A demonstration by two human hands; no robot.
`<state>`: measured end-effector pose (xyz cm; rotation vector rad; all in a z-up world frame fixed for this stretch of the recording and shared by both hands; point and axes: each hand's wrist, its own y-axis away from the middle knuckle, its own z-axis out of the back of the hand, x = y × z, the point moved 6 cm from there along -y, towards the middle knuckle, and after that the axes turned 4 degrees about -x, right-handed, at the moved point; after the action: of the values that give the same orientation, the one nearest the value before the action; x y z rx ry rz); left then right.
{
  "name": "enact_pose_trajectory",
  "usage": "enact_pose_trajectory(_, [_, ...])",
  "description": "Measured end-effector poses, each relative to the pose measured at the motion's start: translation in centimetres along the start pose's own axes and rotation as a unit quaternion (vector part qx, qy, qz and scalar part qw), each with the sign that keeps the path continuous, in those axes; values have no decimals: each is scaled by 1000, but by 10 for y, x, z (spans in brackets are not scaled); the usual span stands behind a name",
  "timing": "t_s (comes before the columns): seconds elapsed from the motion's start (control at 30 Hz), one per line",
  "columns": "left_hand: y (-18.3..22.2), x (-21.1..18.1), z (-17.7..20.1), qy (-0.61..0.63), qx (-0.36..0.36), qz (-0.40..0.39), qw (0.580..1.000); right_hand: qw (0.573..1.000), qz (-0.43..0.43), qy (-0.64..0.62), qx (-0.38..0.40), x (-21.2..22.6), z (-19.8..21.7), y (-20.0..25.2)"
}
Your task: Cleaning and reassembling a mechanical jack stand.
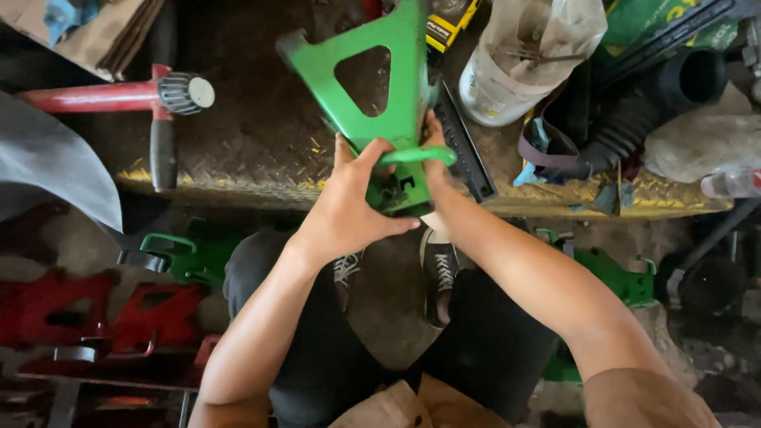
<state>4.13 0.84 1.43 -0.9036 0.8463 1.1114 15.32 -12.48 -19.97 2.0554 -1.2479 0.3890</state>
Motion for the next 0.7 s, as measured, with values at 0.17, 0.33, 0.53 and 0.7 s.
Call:
enact_pose_trajectory(0.17, [4, -10, 6, -43, 4, -6, 999, 998, -12, -63, 9, 4, -29, 27])
enact_pose_trajectory(0.33, [9, -8, 9, -42, -8, -7, 999, 993, -63, -97, 25, -24, -9, 21])
enact_pose_trajectory(0.53, [10, 5, 9, -24, 11, 67, 997, 991, -99, -85, -13, -23, -36, 46])
enact_pose_trajectory(0.7, [4, 3, 1, -63, 37, 41, 996, 995, -90, -45, -5, -17, -30, 48])
